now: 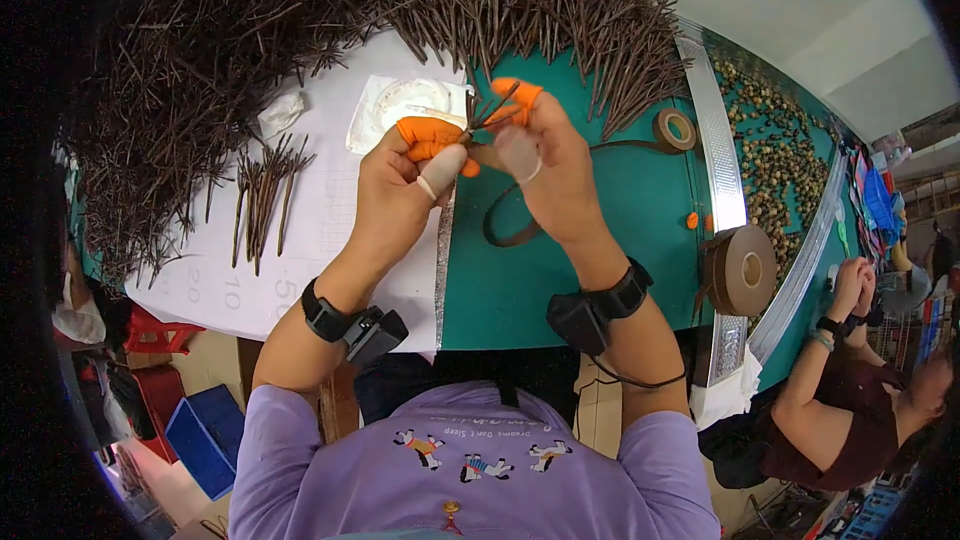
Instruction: The person applies white glue to small branches using a wooden stick, wraps brown tape around the base, and attaches brown strips. This process is repeated across multiple branches to assemble decorative components.
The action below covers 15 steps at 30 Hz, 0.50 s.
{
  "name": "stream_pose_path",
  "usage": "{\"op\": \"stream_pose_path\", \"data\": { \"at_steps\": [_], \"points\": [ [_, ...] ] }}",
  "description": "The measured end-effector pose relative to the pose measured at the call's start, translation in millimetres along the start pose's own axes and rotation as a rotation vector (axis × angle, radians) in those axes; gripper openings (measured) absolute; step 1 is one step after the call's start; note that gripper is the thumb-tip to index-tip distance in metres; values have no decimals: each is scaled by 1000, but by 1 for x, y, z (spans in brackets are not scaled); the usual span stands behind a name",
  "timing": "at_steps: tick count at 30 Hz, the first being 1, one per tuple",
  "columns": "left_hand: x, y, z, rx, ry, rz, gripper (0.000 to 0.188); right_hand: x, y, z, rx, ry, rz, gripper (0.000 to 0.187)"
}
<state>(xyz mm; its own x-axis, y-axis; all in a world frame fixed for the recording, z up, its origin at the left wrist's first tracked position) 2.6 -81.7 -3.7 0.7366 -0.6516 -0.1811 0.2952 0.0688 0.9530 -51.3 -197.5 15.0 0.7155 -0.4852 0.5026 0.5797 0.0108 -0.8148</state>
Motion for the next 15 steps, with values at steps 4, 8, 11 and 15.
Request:
{"op": "stream_pose_path", "data": {
  "at_steps": [4, 8, 11, 15],
  "points": [
    [-1, 2, -1, 5, 42, 75, 17, -6, 16, -13, -197, -358, 286, 25],
    [3, 1, -6, -30, 75, 32, 19, -3, 10, -10, -291, -333, 176, 23],
    [3, 0, -11, -92, 7, -2, 20, -5, 8, -8, -240, -312, 223, 21],
    [7, -4, -11, -113, 45, -17, 22, -5, 7, -9, -207, -260, 251, 19]
  ]
}}
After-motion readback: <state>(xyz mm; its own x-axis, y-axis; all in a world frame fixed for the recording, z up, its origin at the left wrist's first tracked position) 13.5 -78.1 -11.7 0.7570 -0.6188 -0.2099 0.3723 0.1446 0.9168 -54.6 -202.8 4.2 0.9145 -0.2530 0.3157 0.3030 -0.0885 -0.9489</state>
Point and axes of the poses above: each hand's wrist, its own x-axis towards the middle knuckle, its own z-axis out of the palm, y = z × x, the point moved 6 cm from there along x, towards the middle knuckle, and after that the axes turned 15 degrees about -z, right-handed, at the moved point
